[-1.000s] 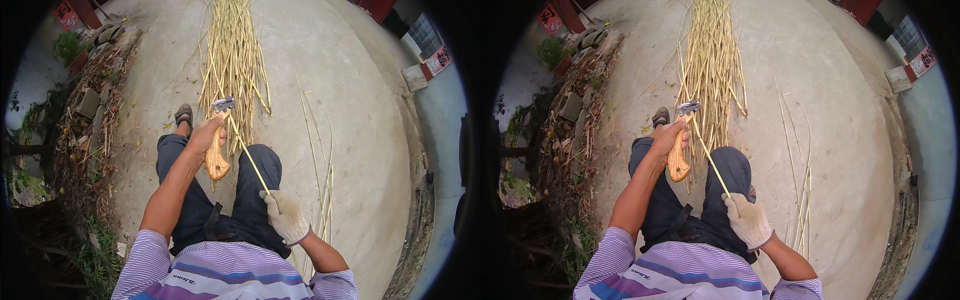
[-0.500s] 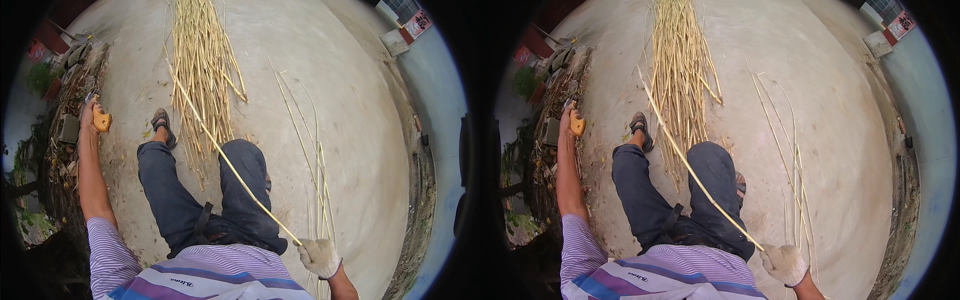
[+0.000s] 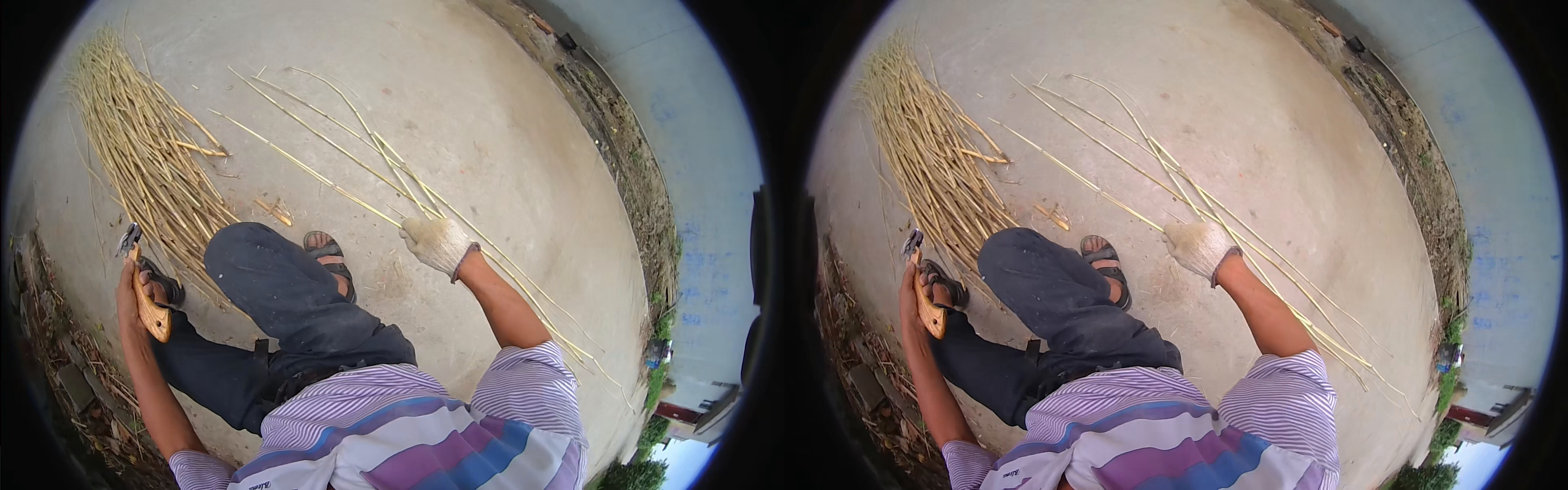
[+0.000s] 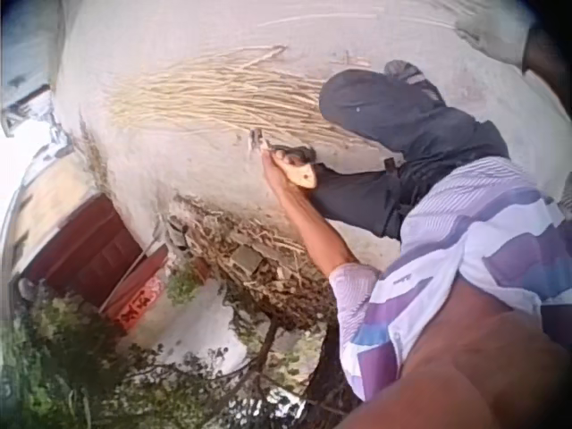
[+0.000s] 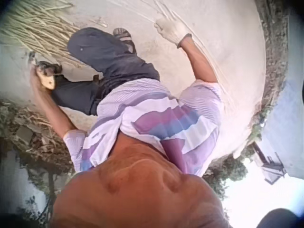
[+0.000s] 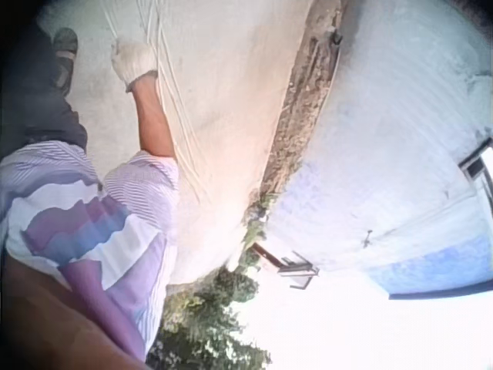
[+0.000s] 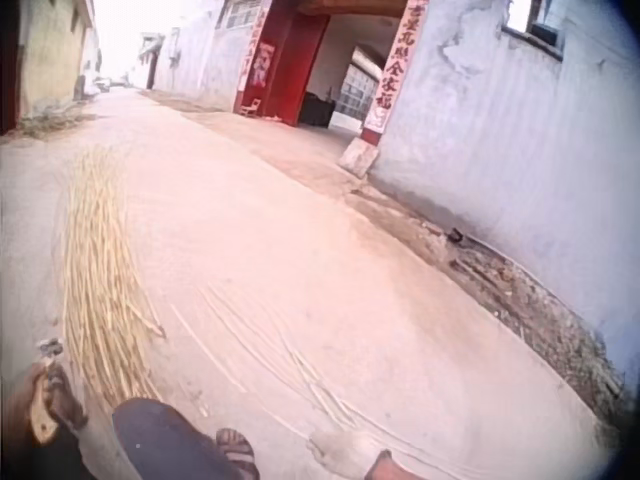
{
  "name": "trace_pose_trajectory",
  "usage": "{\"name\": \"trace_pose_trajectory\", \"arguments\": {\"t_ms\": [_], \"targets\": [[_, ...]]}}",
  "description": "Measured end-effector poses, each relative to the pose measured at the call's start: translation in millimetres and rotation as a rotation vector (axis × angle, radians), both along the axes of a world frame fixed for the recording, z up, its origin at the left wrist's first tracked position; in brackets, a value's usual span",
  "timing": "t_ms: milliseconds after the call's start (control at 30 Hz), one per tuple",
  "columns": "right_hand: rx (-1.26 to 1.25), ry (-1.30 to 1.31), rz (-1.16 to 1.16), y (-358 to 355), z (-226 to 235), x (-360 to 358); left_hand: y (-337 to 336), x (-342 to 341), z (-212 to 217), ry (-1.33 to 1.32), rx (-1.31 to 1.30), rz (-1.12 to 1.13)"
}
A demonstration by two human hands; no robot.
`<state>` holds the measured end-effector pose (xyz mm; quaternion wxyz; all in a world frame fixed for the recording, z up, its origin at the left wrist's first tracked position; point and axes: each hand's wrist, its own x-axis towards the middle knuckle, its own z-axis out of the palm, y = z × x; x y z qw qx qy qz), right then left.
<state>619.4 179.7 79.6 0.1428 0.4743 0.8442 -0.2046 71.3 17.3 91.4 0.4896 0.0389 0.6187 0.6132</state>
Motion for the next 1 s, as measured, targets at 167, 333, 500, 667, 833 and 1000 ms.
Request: {"name": "trace_pose_trajectory", "arguments": {"t_ms": [167, 333, 500, 667, 833, 1000], "targets": [[-0.068, -0.023, -0.126, -19, -51, 57, 17, -3, -23, 0.086, -0.031, -0.144], [-0.11, -0.066, -0.301, -41, -58, 112, 37, 15, -19, 0.117, -0.129, -0.14], [0.088, -0.626, -0.359, -85, -115, 236, 43, 35, -18, 0.072, -0.15, -0.207], [0.05, -0.971, -0.335, -107, -135, 294, 15, 56, -28, 0.066, -0.18, -0.278], [0.011, -0.799, -0.275, -74, -134, 213, -1, 56, -29, 0.117, -0.246, -0.337], [-0.079, -0.519, -0.088, -14, -176, 100, 6, 47, -23, 0.091, -0.233, -0.352]]}}
